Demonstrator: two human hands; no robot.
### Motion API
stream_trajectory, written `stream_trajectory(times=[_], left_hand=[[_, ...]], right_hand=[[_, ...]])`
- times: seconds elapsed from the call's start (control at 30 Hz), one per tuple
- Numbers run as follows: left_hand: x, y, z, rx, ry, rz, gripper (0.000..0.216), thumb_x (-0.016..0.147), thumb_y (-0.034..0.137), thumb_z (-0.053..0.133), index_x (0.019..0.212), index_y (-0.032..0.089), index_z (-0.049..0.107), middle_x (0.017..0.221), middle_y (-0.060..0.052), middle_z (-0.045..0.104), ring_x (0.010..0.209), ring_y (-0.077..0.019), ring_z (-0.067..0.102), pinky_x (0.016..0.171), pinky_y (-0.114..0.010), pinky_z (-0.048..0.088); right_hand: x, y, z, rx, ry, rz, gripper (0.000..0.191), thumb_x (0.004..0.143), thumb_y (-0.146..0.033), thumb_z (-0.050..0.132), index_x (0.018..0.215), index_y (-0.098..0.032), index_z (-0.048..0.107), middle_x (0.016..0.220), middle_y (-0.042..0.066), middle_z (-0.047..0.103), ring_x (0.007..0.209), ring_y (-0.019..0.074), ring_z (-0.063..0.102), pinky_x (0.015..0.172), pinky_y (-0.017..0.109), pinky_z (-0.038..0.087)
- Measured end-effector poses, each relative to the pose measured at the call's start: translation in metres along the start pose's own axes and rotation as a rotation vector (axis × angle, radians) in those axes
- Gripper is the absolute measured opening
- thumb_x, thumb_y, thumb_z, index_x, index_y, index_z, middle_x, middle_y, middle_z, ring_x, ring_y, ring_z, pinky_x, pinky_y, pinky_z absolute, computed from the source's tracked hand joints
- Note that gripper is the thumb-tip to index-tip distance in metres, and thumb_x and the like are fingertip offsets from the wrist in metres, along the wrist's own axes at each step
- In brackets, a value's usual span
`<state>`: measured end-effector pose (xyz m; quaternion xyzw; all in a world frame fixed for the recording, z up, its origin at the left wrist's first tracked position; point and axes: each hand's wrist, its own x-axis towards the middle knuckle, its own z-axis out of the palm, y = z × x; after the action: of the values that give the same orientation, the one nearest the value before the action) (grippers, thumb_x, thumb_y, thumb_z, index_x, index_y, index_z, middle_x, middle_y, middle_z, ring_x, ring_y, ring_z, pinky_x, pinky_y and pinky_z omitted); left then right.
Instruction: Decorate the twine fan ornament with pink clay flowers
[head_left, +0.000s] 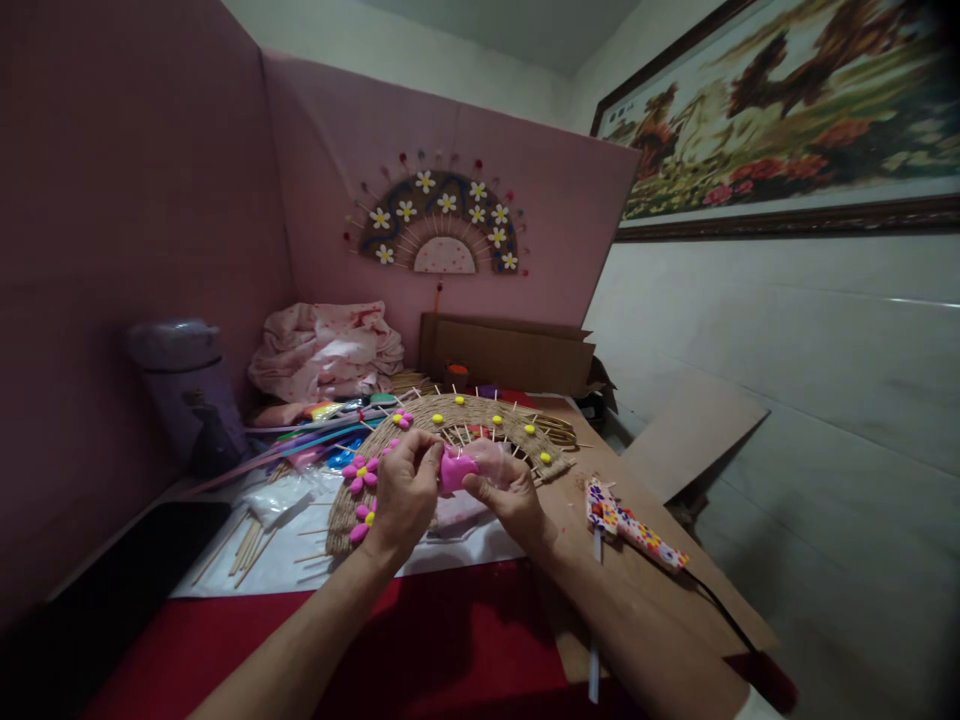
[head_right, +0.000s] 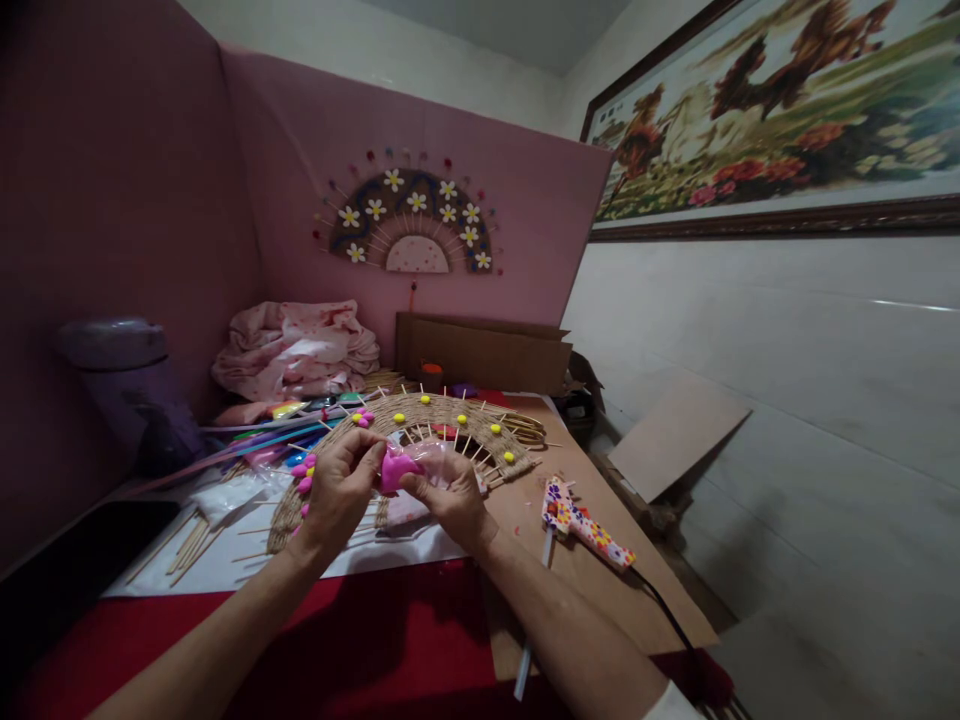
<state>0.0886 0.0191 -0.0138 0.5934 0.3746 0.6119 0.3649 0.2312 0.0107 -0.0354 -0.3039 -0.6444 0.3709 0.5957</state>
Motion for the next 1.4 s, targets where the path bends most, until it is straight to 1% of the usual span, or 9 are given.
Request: stream_trajectory(times=[0.17, 0.47, 0.6, 0.7, 0.77, 0.87, 1.03, 1.3, 1.4], left_hand=[[-0.001, 0.001, 0.001, 0.034, -0.001, 0.013, 0.016, 0.080, 0.027, 0.053, 0.066, 0.018, 0.053, 0.056, 0.003, 0.047, 0.051, -0.0107, 0.044, 0.047, -0.021, 0.037], [-0.002, 0.003, 0.001, 0.009, -0.007, -0.008, 0.018, 0.081, 0.029, 0.052, 0.066, 0.018, 0.051, 0.057, 0.003, 0.046, 0.051, -0.0102, 0.044, 0.045, -0.021, 0.039], [-0.002, -0.001, 0.002, -0.002, -0.011, -0.007, 0.017, 0.080, 0.028, 0.053, 0.066, 0.019, 0.051, 0.054, 0.004, 0.047, 0.047, -0.0100, 0.044, 0.044, -0.021, 0.038], [-0.002, -0.003, 0.002, -0.002, -0.013, -0.011, 0.016, 0.080, 0.028, 0.053, 0.067, 0.018, 0.052, 0.053, 0.004, 0.049, 0.046, -0.0100, 0.046, 0.044, -0.021, 0.037], [-0.003, -0.003, 0.002, -0.012, -0.019, -0.016, 0.016, 0.080, 0.028, 0.053, 0.067, 0.018, 0.052, 0.053, 0.004, 0.049, 0.045, -0.0099, 0.046, 0.043, -0.021, 0.037], [-0.003, -0.001, 0.003, -0.027, 0.000, -0.010, 0.016, 0.080, 0.028, 0.052, 0.067, 0.018, 0.051, 0.055, 0.004, 0.047, 0.048, -0.0098, 0.046, 0.044, -0.020, 0.038], [-0.003, 0.002, 0.003, -0.047, -0.002, -0.020, 0.018, 0.081, 0.030, 0.052, 0.068, 0.018, 0.050, 0.057, 0.004, 0.045, 0.050, -0.0099, 0.045, 0.043, -0.020, 0.040], [-0.002, -0.005, 0.002, -0.054, -0.014, -0.012, 0.018, 0.080, 0.030, 0.054, 0.068, 0.018, 0.053, 0.057, 0.003, 0.047, 0.048, -0.0099, 0.045, 0.042, -0.020, 0.041], [-0.002, -0.003, 0.002, -0.068, -0.017, -0.017, 0.018, 0.081, 0.032, 0.054, 0.069, 0.018, 0.054, 0.060, 0.003, 0.049, 0.051, -0.0103, 0.046, 0.042, -0.020, 0.042]], right_hand=[[0.000, -0.003, 0.001, 0.072, -0.014, 0.024, 0.022, 0.070, -0.037, 0.073, 0.086, -0.022, 0.069, 0.079, 0.002, 0.063, 0.071, 0.0145, 0.056, 0.068, 0.029, 0.048], [0.000, -0.002, -0.001, -0.009, -0.018, -0.037, 0.020, 0.074, -0.039, 0.069, 0.085, -0.022, 0.073, 0.093, 0.005, 0.064, 0.085, 0.0188, 0.058, 0.080, 0.033, 0.046], [0.001, -0.004, 0.001, 0.072, -0.043, -0.012, 0.023, 0.073, -0.038, 0.071, 0.090, -0.022, 0.070, 0.089, 0.003, 0.065, 0.081, 0.0163, 0.058, 0.077, 0.030, 0.047], [0.001, -0.006, 0.002, 0.133, -0.058, 0.028, 0.022, 0.073, -0.037, 0.071, 0.087, -0.020, 0.068, 0.077, 0.000, 0.062, 0.069, 0.0128, 0.056, 0.069, 0.026, 0.047], [0.002, -0.006, 0.001, 0.135, -0.046, 0.037, 0.020, 0.074, -0.037, 0.070, 0.084, -0.020, 0.067, 0.069, -0.001, 0.059, 0.060, 0.0103, 0.051, 0.061, 0.024, 0.045], [0.002, -0.003, -0.001, 0.091, 0.002, 0.034, 0.023, 0.080, -0.041, 0.063, 0.080, -0.019, 0.067, 0.068, -0.001, 0.057, 0.058, 0.0096, 0.047, 0.055, 0.022, 0.040], [0.001, 0.005, -0.005, 0.054, 0.026, 0.038, 0.026, 0.085, -0.042, 0.056, 0.082, -0.019, 0.069, 0.071, 0.001, 0.057, 0.063, 0.0110, 0.049, 0.058, 0.023, 0.039], [0.000, -0.005, -0.002, 0.023, -0.002, 0.049, 0.033, 0.077, -0.049, 0.063, 0.084, -0.017, 0.067, 0.063, -0.001, 0.054, 0.055, 0.0100, 0.045, 0.054, 0.023, 0.038], [0.000, -0.011, -0.001, -0.024, -0.011, 0.023, 0.038, 0.079, -0.052, 0.058, 0.067, -0.016, 0.063, 0.061, -0.001, 0.051, 0.054, 0.0099, 0.043, 0.053, 0.023, 0.037]])
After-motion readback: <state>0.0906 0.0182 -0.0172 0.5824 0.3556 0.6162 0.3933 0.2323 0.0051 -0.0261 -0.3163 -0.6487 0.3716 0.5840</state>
